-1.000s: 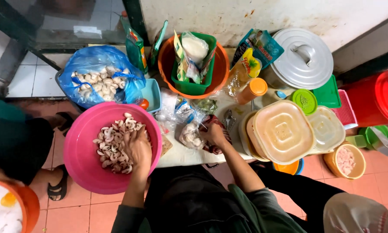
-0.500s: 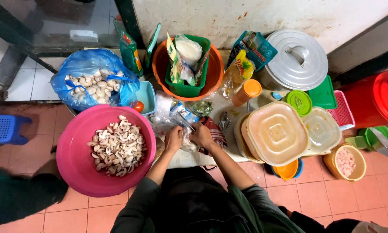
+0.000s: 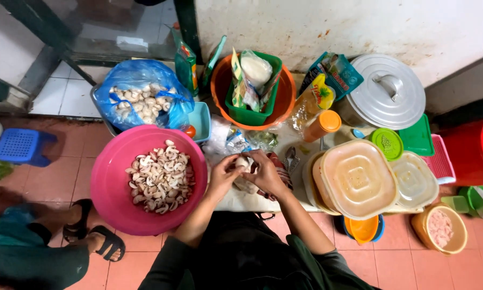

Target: The person adds a packet of sauce to a large cooking pot and then spends the remainder of the video peeling and breaking apart whole mushrooms into a bowl.

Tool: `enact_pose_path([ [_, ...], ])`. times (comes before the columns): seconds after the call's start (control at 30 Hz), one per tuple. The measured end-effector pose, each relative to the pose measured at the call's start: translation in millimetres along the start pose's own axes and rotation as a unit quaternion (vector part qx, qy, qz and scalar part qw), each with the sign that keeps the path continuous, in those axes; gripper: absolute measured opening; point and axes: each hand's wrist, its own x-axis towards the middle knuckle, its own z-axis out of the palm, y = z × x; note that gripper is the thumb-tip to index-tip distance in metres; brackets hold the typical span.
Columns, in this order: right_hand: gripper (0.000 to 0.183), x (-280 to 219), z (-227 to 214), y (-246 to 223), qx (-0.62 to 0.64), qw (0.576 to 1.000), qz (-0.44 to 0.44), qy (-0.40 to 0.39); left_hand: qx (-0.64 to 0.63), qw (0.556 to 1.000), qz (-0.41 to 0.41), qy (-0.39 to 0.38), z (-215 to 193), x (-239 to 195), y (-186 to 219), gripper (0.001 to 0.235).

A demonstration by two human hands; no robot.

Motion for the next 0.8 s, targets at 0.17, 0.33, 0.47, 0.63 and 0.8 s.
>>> enact_pose_path([
  [0.17,0.061,-7.8,36.8,22.2,0.023,0.998,0.013,-0.063,-0.194,0.978,-0.036,0.074,-51.4,-26.5,39.6,0.045],
  [0.33,0.059,-0.2,72.9,-29.7,0.046,0.977,0.099,-0.182,-0.216,0.971,0.016,0.104,-77.5,-56.6,62.6,0.043],
  [0.47,0.051,11.6,94.9,-54.7,0.12,0.971,0.004,-0.205,-0.169,0.975,0.026,0.144,-107.7,-73.1,43.3,0.042],
  [0.63,0.045,25.0,128.2,-32.4,0.09,0.966,0.044,-0.237,-0.155,0.975,0.034,0.155,-133.9,-85.0,25.3,0.039],
  [0.8,0.044,34.3,157.8,-1.5,0.172,0.951,0.06,-0.248,-0.201,0.963,0.004,0.179,-147.6,-88.6,29.8,0.046],
])
